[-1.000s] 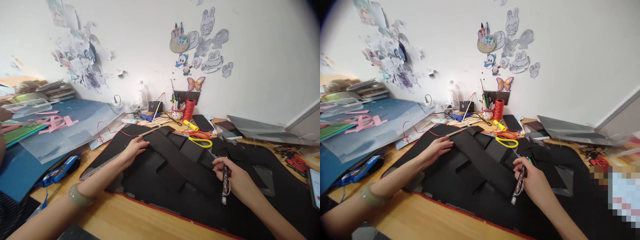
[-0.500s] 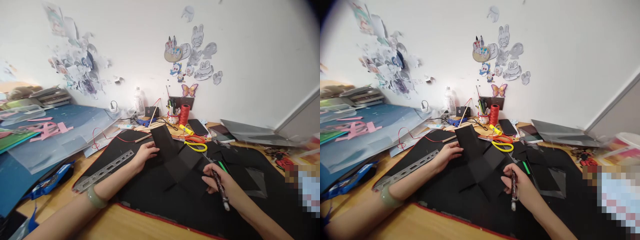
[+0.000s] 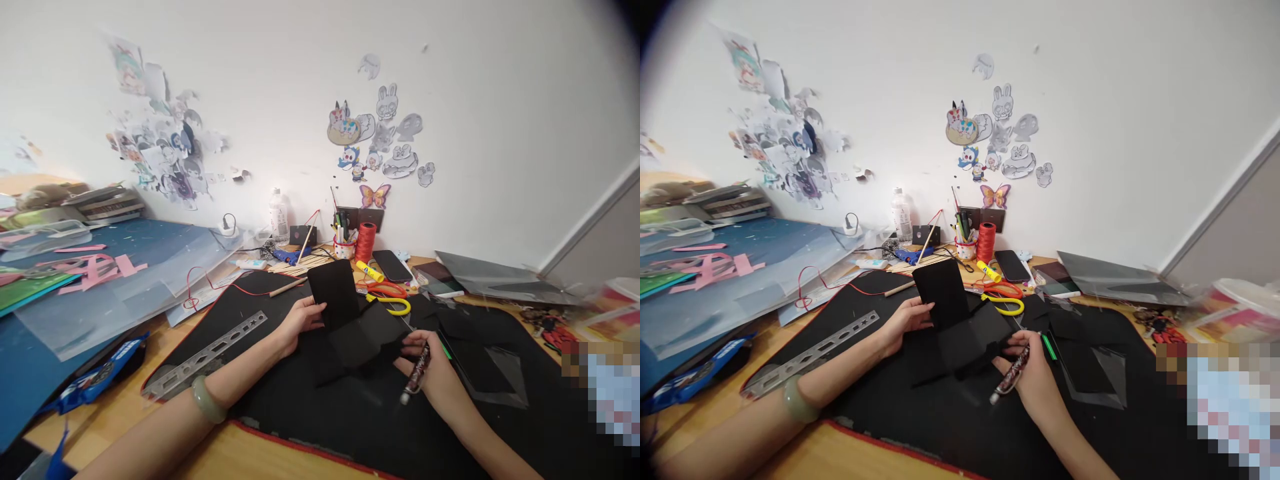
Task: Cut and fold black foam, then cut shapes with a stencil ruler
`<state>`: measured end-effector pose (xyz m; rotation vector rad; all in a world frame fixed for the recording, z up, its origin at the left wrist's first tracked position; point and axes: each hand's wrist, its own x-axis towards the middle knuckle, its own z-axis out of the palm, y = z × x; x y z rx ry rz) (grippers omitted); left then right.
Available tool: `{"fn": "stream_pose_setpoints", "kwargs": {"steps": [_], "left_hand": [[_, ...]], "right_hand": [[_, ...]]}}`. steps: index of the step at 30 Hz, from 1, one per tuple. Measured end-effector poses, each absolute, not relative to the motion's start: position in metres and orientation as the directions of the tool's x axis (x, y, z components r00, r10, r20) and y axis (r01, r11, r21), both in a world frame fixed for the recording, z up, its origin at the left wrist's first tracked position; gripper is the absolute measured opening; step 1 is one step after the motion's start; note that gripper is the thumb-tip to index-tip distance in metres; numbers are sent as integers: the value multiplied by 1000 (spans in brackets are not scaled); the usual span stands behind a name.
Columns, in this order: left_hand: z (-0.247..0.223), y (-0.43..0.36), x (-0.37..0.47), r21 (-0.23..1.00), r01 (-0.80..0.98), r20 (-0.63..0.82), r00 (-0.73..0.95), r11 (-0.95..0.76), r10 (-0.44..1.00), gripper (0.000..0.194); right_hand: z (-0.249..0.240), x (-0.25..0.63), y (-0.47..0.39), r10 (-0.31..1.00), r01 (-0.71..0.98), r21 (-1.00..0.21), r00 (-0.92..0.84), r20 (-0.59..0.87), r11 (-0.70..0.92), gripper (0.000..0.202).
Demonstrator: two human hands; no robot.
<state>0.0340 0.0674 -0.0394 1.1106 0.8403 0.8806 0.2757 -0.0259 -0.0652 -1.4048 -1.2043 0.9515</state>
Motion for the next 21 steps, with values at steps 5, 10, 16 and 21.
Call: {"fn": "stream_pose_setpoints", "kwargs": {"steps": [5,10,16,21], "left_hand": [[-38,65,36,960,-172,-141,390,223,910,25],[-35,63,42,937,-238,-183,286,255,941,27],[-25,68,51,859,-390,-259,226,331,939,30],[-20,71,57,823,-518,-178,153,232,972,28]], "right_hand": [[-71,269,-24,975,278,-957,177,137,84,54],[-58,248,-35,977,321,-929,44,210,185,41],[-56,235,-32,984,386,-906,-44,171,174,51],[-55,230,-23,983,401,-899,-127,134,175,65]]}}
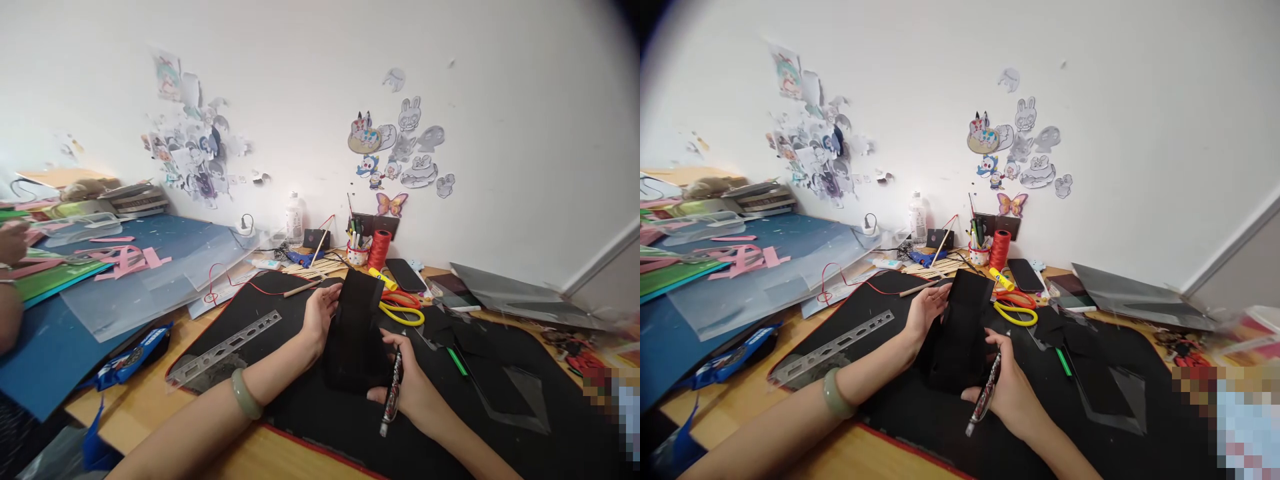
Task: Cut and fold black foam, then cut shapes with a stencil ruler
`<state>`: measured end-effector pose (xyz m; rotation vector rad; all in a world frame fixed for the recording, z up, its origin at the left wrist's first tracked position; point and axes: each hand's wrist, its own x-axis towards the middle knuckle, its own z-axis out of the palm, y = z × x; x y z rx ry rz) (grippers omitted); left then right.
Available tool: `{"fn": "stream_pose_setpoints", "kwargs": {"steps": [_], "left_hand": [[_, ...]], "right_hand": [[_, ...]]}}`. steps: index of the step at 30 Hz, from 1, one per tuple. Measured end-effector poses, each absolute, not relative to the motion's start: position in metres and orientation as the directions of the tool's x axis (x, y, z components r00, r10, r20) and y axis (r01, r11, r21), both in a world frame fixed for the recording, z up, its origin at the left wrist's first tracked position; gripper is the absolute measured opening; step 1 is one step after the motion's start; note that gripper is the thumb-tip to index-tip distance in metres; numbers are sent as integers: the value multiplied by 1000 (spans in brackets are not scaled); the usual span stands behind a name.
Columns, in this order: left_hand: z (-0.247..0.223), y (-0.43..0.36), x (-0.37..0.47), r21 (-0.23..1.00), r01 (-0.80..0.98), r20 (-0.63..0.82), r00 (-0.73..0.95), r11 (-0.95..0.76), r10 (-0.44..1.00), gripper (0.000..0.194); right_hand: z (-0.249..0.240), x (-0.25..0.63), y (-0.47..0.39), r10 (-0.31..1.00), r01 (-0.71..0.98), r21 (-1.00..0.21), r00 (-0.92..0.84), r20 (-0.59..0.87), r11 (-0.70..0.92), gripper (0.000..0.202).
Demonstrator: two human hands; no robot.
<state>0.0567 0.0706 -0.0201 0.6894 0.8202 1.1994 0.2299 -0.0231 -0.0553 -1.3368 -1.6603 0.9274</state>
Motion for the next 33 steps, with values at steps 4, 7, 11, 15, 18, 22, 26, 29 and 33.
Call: {"fn": "stream_pose_setpoints", "kwargs": {"steps": [4,7,11,15,18,22,26,29,33], "left_hand": [[-29,67,64,818,-550,-155,72,169,985,29],[-37,65,70,823,-555,-138,5,117,990,29],[-42,66,77,835,-549,-94,-80,35,992,29],[-42,65,79,847,-532,-66,-94,6,993,30],[-41,61,78,863,-506,-41,-62,4,997,30],[-39,54,72,900,-435,-11,27,22,1000,29],[-37,49,59,945,-327,13,127,30,992,28],[-37,44,48,966,-257,33,198,19,980,25],[-42,36,39,980,-199,40,259,13,965,24]], "right_hand": [[-51,226,-19,972,402,-895,-203,117,192,64],[-50,220,-19,971,402,-893,-202,128,201,60],[-49,212,-20,972,389,-897,-185,144,207,62],[-46,211,-20,972,365,-909,-189,141,203,62],[-46,214,-20,968,338,-919,-209,135,202,62],[-51,217,-19,965,305,-931,-227,131,198,64],[-56,220,-19,966,311,-932,-232,114,184,66],[-57,222,-20,963,334,-925,-250,98,181,69],[-55,222,-22,962,372,-908,-251,104,195,67]]}}
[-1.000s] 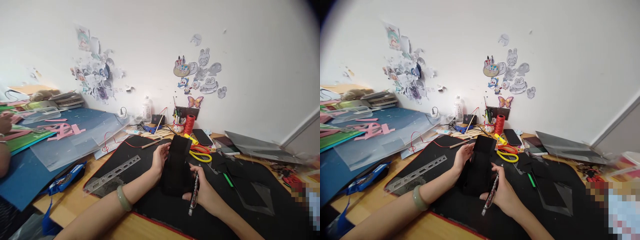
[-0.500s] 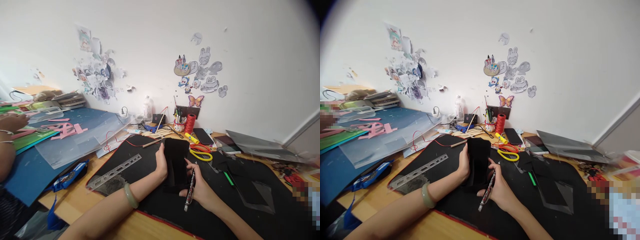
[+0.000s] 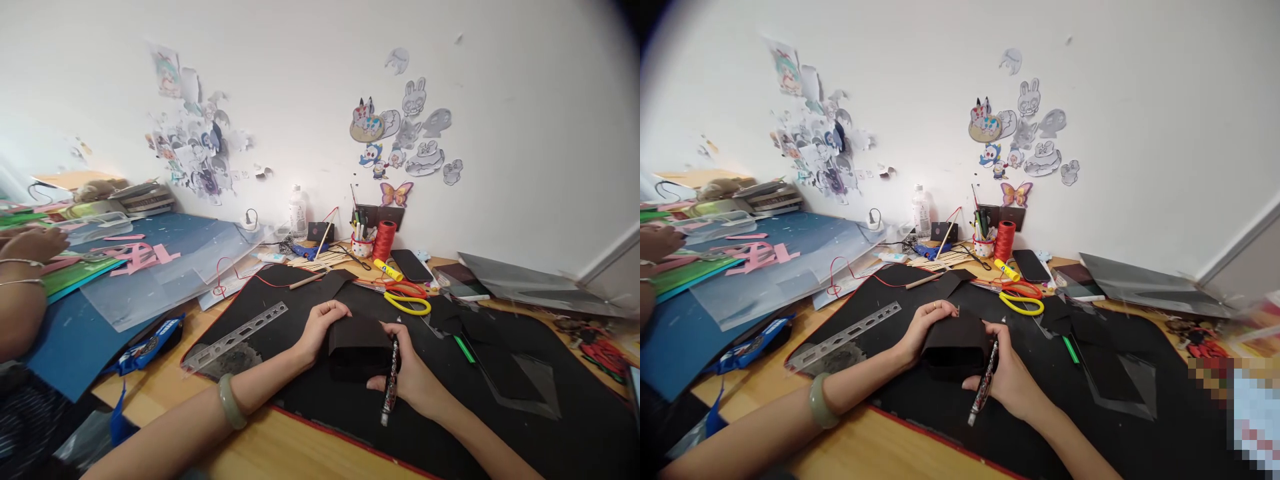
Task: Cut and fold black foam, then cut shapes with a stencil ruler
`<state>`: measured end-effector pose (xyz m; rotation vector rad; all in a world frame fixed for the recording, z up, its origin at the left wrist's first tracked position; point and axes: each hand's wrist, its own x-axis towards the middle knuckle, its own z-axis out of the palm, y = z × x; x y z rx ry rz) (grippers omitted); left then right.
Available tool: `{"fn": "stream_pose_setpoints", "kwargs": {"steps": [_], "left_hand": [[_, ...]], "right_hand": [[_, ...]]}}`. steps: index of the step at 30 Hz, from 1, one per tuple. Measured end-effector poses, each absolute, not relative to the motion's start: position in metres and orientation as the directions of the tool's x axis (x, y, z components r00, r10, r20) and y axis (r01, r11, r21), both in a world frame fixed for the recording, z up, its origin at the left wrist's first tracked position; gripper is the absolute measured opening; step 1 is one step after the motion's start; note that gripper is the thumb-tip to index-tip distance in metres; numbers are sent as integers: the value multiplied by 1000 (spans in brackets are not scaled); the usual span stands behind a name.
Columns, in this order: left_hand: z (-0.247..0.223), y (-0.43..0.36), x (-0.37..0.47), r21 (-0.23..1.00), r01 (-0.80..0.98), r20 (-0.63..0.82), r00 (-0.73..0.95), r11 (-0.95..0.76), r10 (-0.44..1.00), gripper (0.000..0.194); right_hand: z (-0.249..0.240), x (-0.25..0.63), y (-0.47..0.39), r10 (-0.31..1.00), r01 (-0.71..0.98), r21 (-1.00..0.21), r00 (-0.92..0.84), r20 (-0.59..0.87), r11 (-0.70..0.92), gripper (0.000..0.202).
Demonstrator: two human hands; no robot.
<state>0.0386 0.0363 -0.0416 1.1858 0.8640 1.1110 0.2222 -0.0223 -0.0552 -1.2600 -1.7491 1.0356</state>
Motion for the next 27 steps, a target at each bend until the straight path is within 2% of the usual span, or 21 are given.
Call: {"fn": "stream_pose_setpoints", "kwargs": {"steps": [7,17,22,27], "left_hand": [[-45,29,40,986,-166,43,266,2,963,25],[-40,24,42,978,-207,82,298,-20,951,25],[-36,23,42,958,-288,91,285,-5,954,40],[-30,17,40,924,-381,146,324,-12,935,53]], "right_hand": [[-54,220,-24,972,425,-888,-214,92,178,68],[-56,222,-25,979,382,-909,-171,109,168,66],[-61,220,-22,984,355,-920,-124,131,167,63],[-63,220,-15,985,264,-949,-44,167,173,53]]}}
